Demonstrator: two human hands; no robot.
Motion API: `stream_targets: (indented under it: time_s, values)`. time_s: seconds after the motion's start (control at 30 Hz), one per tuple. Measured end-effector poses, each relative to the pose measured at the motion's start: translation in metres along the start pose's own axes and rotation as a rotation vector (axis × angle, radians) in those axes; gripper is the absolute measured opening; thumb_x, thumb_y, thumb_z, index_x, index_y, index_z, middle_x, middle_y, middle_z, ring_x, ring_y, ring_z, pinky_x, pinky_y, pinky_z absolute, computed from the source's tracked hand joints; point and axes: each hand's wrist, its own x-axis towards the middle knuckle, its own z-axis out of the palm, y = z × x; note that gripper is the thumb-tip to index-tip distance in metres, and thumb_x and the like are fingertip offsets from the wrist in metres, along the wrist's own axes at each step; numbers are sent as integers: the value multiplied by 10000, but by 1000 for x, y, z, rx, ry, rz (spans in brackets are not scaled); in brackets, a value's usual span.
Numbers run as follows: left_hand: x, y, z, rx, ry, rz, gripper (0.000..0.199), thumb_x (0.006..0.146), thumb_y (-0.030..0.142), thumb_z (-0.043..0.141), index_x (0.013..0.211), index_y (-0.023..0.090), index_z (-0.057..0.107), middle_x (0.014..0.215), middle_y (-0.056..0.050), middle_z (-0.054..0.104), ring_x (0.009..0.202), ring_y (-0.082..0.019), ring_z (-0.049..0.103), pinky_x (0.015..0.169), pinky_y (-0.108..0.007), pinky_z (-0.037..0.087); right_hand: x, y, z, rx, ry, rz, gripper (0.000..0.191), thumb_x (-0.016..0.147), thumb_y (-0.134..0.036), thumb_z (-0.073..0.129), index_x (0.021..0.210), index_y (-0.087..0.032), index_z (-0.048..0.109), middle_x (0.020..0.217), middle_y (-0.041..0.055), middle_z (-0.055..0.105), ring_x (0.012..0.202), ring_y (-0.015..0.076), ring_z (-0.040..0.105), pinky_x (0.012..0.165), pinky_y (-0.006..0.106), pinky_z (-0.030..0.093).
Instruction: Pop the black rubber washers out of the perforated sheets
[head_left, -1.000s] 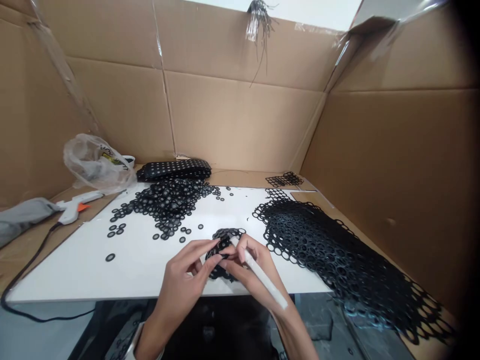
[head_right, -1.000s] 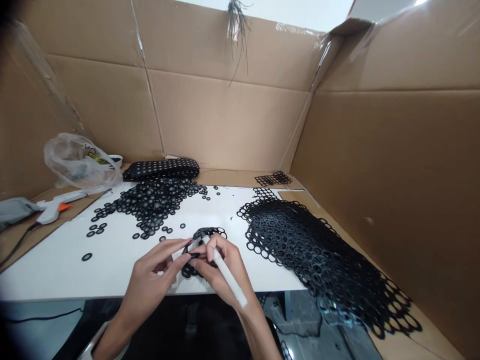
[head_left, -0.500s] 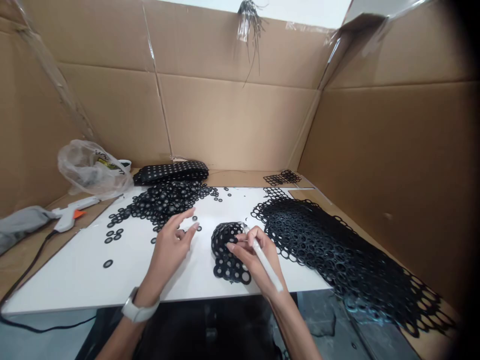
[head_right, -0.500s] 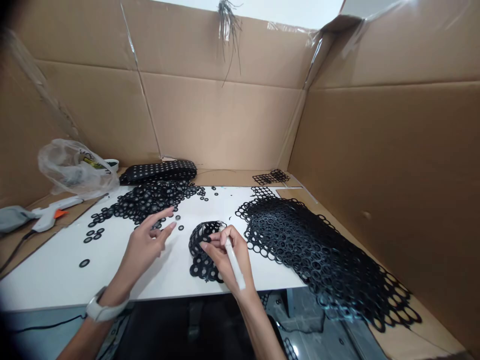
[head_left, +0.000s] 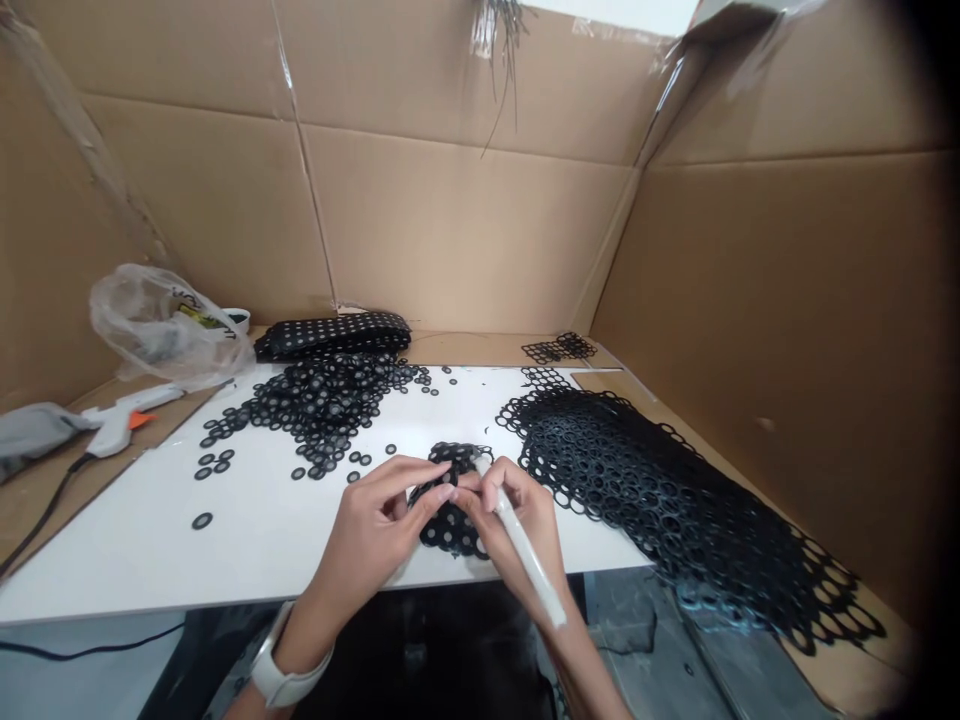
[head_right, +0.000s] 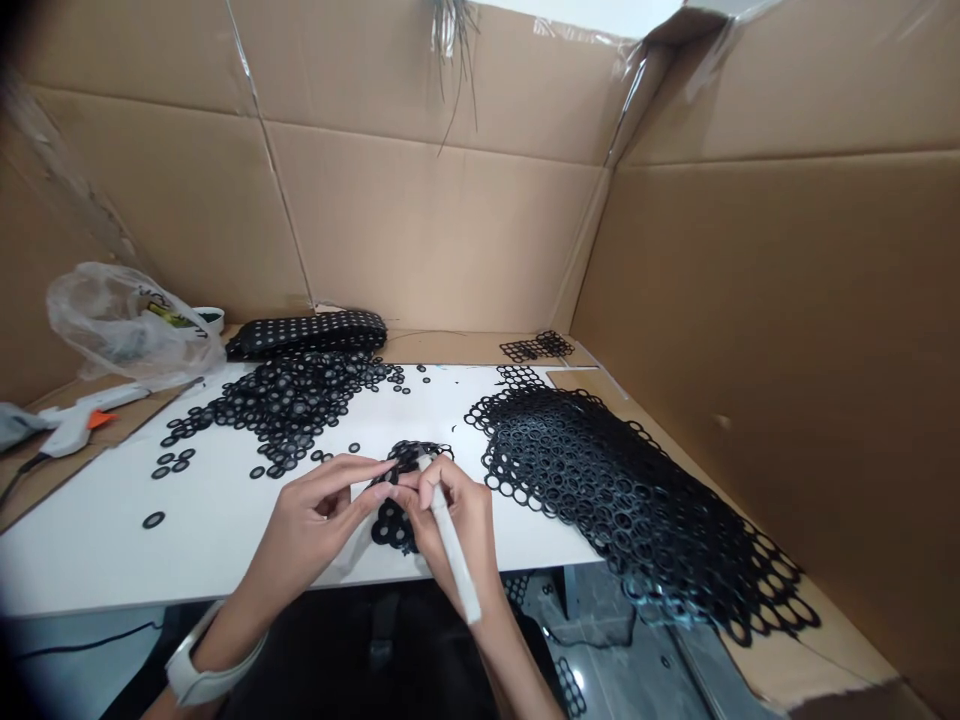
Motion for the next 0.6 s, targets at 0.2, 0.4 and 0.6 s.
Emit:
stream_targets:
  time_s: [0.2,0.4,0.6]
  values:
    - [6,13,-15,-74,-103,-93,315,1042,468,677,935,230,853,957,-69,804,818,-194,704,646,-271,510,-8,-7,2,-37,-83,-132,367,978,-233,765,740,-253,486,914,63,791,906,241,786,842,342,610]
    - [2,15,-25,-79,-129,-82,253,985,481,749,1012,272,890,1070,-96,823,905,-232,755,679,-289,571,-8,-9,-3,-106,-128,-164,394,996,-279,750,711,-245,481,868,50,768,821,212,755,759,302,592]
    - [0,14,-31,12,-152,-57,206,961,461,792,1067,320,897,1113,-79,826,713,-163,706,531,-239,489,-8,-12,-6,-205,-135,-147,438,989,-336,740,659,-227,472,649,-17,585,604,142,569,606,237,469]
